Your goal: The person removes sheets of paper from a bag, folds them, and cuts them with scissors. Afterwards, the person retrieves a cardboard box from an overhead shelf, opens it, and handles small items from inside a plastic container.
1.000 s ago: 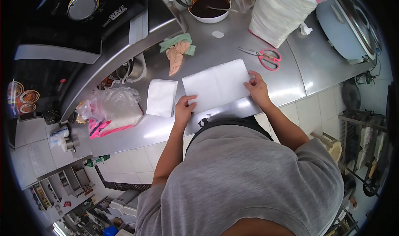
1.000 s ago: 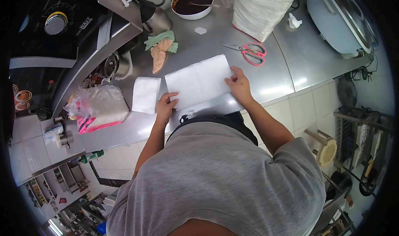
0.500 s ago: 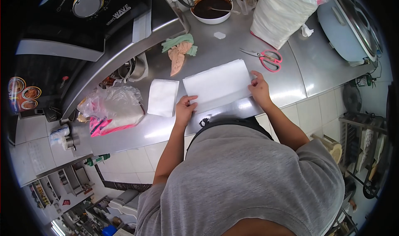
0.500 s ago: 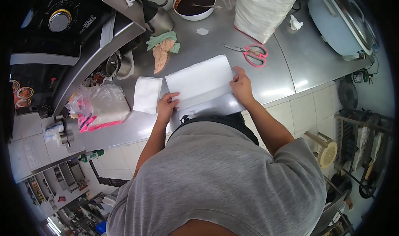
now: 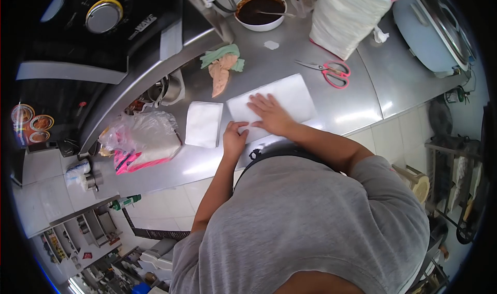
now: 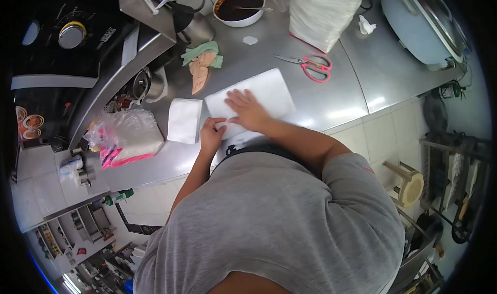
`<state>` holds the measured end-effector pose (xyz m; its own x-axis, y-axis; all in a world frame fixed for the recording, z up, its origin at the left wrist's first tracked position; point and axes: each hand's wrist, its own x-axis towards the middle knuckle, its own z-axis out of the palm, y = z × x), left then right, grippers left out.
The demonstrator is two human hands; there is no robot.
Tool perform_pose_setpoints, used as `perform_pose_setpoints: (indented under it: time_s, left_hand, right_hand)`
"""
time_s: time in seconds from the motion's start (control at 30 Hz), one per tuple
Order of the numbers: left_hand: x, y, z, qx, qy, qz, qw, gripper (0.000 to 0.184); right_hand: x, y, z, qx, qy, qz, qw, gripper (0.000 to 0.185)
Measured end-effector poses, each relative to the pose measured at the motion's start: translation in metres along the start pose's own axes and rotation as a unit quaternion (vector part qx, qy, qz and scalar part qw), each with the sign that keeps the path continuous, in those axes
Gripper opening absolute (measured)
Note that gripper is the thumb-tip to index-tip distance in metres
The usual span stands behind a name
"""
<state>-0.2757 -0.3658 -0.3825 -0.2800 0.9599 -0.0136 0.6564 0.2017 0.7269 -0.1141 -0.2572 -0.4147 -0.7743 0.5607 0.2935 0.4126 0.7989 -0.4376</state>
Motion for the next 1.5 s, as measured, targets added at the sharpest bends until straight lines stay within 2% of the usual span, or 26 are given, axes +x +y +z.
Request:
perform_pose_setpoints:
  time_s: [0.03,0.13,0.2,0.23,0.33,0.43,0.47,0.53,0.57,0.6,0.63,0.67,0.73,0.77,0.8,0.83,0.87,0.9,1.03,1.1,1.17,1.2,1.27,1.33,1.37,1.5]
  left_hand:
    - [0.000,-0.001,0.000,-0.011,-0.007,-0.021,1.000,0.021]
    - [0.000,0.004,-0.008,0.001,-0.012,-0.059,0.998,0.027]
    - [-0.003,0.009,-0.012,0.003,0.023,-0.076,0.997,0.031]
    - [-0.003,0.001,-0.016,0.110,0.100,0.033,0.988,0.035]
    - [-0.004,-0.009,-0.044,0.215,0.179,-0.025,0.960,0.035]
    - [-0.003,-0.036,-0.061,0.232,0.145,-0.074,0.959,0.033]
    - [-0.001,-0.044,-0.066,0.220,0.129,-0.069,0.965,0.032]
    - [0.000,-0.058,-0.070,0.179,0.131,-0.081,0.972,0.030]
    - [0.001,-0.061,-0.072,0.169,0.138,-0.076,0.973,0.026]
    - [0.001,-0.061,-0.074,0.150,0.139,-0.084,0.975,0.021]
    - [0.003,-0.061,-0.073,0.160,0.157,-0.077,0.972,0.021]
    - [0.004,-0.064,-0.075,0.179,0.164,-0.062,0.968,0.022]
    - [0.011,-0.066,-0.075,0.197,0.161,-0.097,0.962,0.025]
    - [0.013,-0.066,-0.076,0.211,0.152,-0.109,0.959,0.027]
    - [0.013,-0.066,-0.077,0.207,0.140,-0.129,0.960,0.028]
    - [0.013,-0.063,-0.076,0.198,0.133,-0.147,0.960,0.028]
    - [0.016,-0.061,-0.078,0.188,0.133,-0.167,0.959,0.029]
    - [0.019,-0.063,-0.080,0.188,0.142,-0.163,0.958,0.028]
    - [0.005,-0.076,-0.074,0.134,0.166,-0.175,0.961,0.024]
    - [0.000,-0.076,-0.070,0.072,0.193,-0.180,0.962,0.017]
    - [-0.004,-0.070,-0.067,0.061,0.215,-0.174,0.959,0.014]
    - [-0.005,-0.069,-0.067,0.056,0.227,-0.172,0.957,0.013]
    - [-0.007,-0.065,-0.064,0.039,0.243,-0.166,0.955,0.013]
    - [-0.010,-0.064,-0.068,0.038,0.249,-0.159,0.954,0.015]
    - [-0.011,-0.063,-0.066,0.037,0.248,-0.157,0.955,0.016]
    - [-0.010,-0.059,-0.070,0.035,0.231,-0.144,0.962,0.017]
  right_hand:
    - [0.001,0.002,-0.021,-0.034,-0.065,0.025,0.997,0.073]
    - [-0.009,0.024,-0.039,-0.100,-0.037,0.139,0.985,0.074]
    - [-0.016,0.030,-0.042,-0.097,-0.033,0.127,0.987,0.074]
    - [-0.014,0.032,-0.043,-0.098,-0.027,0.125,0.987,0.073]
    - [-0.010,0.034,-0.040,-0.097,-0.021,0.111,0.989,0.074]
    - [0.009,0.021,-0.045,-0.113,-0.003,0.120,0.986,0.062]
    - [0.018,0.011,-0.057,0.042,0.032,0.106,0.993,0.057]
    - [0.044,-0.046,-0.152,0.339,0.055,0.042,0.938,0.047]
    - [0.045,-0.070,-0.197,0.297,0.146,-0.078,0.940,0.038]
    - [0.033,-0.085,-0.232,0.347,0.142,-0.260,0.890,0.045]
    - [0.023,-0.100,-0.268,0.395,0.094,-0.435,0.804,0.052]
    - [0.025,-0.123,-0.294,0.558,0.010,-0.616,0.556,0.070]
    - [0.018,-0.169,-0.326,0.405,0.335,-0.685,0.504,0.059]
    - [0.019,-0.193,-0.342,0.344,0.499,-0.652,0.455,0.058]
    - [0.015,-0.199,-0.343,0.382,0.474,-0.642,0.466,0.055]
    - [0.010,-0.199,-0.338,0.471,0.346,-0.640,0.498,0.053]
    - [0.006,-0.200,-0.332,0.548,0.221,-0.632,0.501,0.050]
    - [-0.002,-0.199,-0.325,0.587,0.154,-0.626,0.489,0.047]
    - [-0.005,-0.204,-0.325,0.671,0.039,-0.615,0.413,0.037]
    - [-0.003,-0.207,-0.329,0.711,-0.013,-0.607,0.354,0.033]
    - [-0.004,-0.210,-0.330,0.758,-0.103,-0.588,0.260,0.029]
    - [-0.022,-0.198,-0.327,0.804,-0.371,-0.449,0.123,0.028]
    - [-0.041,-0.204,-0.318,0.790,-0.226,-0.464,0.331,0.028]
    - [-0.043,-0.209,-0.304,0.727,-0.165,-0.513,0.426,0.030]
    - [-0.042,-0.208,-0.301,0.708,-0.139,-0.526,0.451,0.029]
    - [-0.008,-0.206,-0.304,0.641,-0.172,-0.576,0.478,0.028]
